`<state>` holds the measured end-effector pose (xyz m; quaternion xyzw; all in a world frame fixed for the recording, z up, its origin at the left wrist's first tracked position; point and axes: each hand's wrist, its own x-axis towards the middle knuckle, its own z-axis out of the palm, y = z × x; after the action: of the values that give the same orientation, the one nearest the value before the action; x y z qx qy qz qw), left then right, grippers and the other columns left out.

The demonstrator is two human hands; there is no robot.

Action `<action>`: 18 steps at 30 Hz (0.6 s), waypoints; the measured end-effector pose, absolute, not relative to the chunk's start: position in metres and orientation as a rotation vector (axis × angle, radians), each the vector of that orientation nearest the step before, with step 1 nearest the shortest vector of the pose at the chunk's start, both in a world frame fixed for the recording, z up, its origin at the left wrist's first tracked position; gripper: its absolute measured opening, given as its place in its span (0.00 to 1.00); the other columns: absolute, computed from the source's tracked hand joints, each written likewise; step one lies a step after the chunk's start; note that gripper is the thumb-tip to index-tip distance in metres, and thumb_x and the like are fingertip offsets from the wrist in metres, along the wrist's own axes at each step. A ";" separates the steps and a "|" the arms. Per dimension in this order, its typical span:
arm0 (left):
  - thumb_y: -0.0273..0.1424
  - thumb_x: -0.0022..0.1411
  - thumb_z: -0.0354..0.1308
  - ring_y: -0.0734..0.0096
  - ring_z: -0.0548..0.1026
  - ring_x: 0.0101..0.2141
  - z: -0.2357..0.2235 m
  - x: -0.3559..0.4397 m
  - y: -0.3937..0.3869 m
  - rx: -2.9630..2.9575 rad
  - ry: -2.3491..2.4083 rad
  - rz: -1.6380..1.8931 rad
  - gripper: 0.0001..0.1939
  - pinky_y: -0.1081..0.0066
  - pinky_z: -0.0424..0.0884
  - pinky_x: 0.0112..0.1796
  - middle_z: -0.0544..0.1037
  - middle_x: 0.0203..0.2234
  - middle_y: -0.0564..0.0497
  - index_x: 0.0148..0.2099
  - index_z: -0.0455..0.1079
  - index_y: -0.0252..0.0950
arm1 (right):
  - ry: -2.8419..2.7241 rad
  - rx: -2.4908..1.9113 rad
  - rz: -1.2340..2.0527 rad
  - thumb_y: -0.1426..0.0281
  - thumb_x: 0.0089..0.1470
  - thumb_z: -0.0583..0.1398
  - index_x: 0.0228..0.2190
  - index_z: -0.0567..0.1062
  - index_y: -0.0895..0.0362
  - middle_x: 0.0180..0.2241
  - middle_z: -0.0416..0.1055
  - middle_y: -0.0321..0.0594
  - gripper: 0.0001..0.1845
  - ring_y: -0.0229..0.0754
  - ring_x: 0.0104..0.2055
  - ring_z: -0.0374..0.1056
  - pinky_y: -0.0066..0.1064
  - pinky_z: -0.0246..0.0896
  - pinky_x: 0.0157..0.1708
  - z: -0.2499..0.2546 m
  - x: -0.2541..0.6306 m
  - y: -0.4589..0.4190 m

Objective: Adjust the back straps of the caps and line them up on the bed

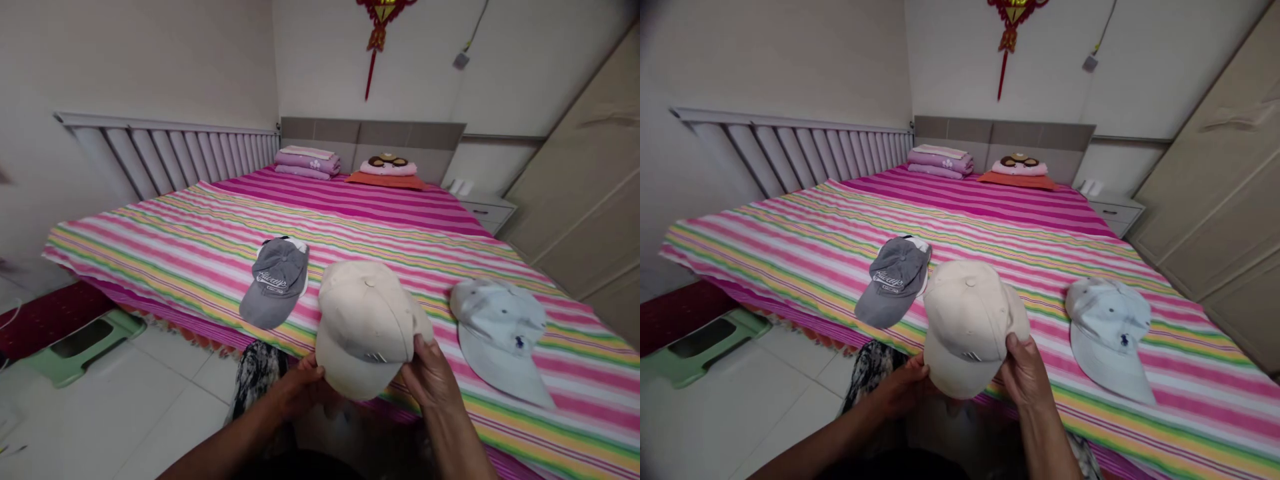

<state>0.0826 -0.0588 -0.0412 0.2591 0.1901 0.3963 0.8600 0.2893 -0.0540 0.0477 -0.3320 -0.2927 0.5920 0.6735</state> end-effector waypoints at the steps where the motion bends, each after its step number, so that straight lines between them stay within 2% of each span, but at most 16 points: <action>1: 0.29 0.49 0.60 0.65 0.74 0.31 -0.043 0.083 -0.058 0.569 0.382 0.808 0.17 0.68 0.67 0.35 0.76 0.30 0.46 0.43 0.68 0.33 | -0.626 -0.746 1.324 0.61 0.33 0.67 0.42 0.72 0.52 0.34 0.76 0.39 0.30 0.46 0.38 0.69 0.36 0.60 0.42 0.047 0.289 -0.057; 4: 0.30 0.50 0.59 0.66 0.74 0.31 -0.047 0.081 -0.050 0.597 0.358 0.806 0.16 0.68 0.66 0.35 0.76 0.30 0.45 0.43 0.68 0.32 | -0.544 -0.730 1.320 0.63 0.35 0.67 0.43 0.72 0.51 0.35 0.76 0.39 0.28 0.46 0.38 0.70 0.39 0.59 0.45 0.041 0.288 -0.062; 7: 0.35 0.53 0.57 0.70 0.73 0.30 -0.045 0.079 -0.035 0.524 0.356 0.878 0.11 0.71 0.65 0.35 0.76 0.29 0.48 0.37 0.70 0.33 | -0.524 -0.705 1.355 0.64 0.35 0.67 0.42 0.72 0.52 0.36 0.76 0.41 0.27 0.49 0.40 0.70 0.42 0.58 0.46 0.035 0.288 -0.066; 10: 0.39 0.54 0.55 0.70 0.73 0.32 -0.037 0.076 -0.021 0.466 0.360 0.928 0.13 0.71 0.65 0.37 0.77 0.29 0.49 0.33 0.71 0.34 | -0.548 -0.701 1.409 0.64 0.35 0.66 0.40 0.74 0.54 0.36 0.76 0.44 0.25 0.52 0.41 0.70 0.44 0.59 0.46 0.030 0.288 -0.069; 14: 0.43 0.50 0.57 0.62 0.70 0.44 -0.024 0.071 -0.008 0.508 0.338 0.962 0.20 0.65 0.60 0.48 0.77 0.35 0.46 0.40 0.71 0.33 | -0.604 -0.733 1.451 0.64 0.36 0.66 0.35 0.76 0.56 0.34 0.76 0.46 0.20 0.54 0.40 0.70 0.45 0.60 0.44 0.023 0.288 -0.074; 18: 0.42 0.49 0.58 0.58 0.65 0.50 -0.015 0.066 -0.001 0.509 0.299 0.922 0.23 0.61 0.54 0.53 0.76 0.39 0.45 0.44 0.69 0.33 | -0.651 -0.761 1.484 0.65 0.34 0.67 0.31 0.77 0.57 0.31 0.77 0.46 0.17 0.55 0.38 0.71 0.45 0.62 0.42 0.018 0.287 -0.079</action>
<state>0.0661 -0.0014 -0.0147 0.2417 0.1422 0.4385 0.8538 0.2874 -0.0793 0.0185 -0.3318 -0.2838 0.6469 0.6252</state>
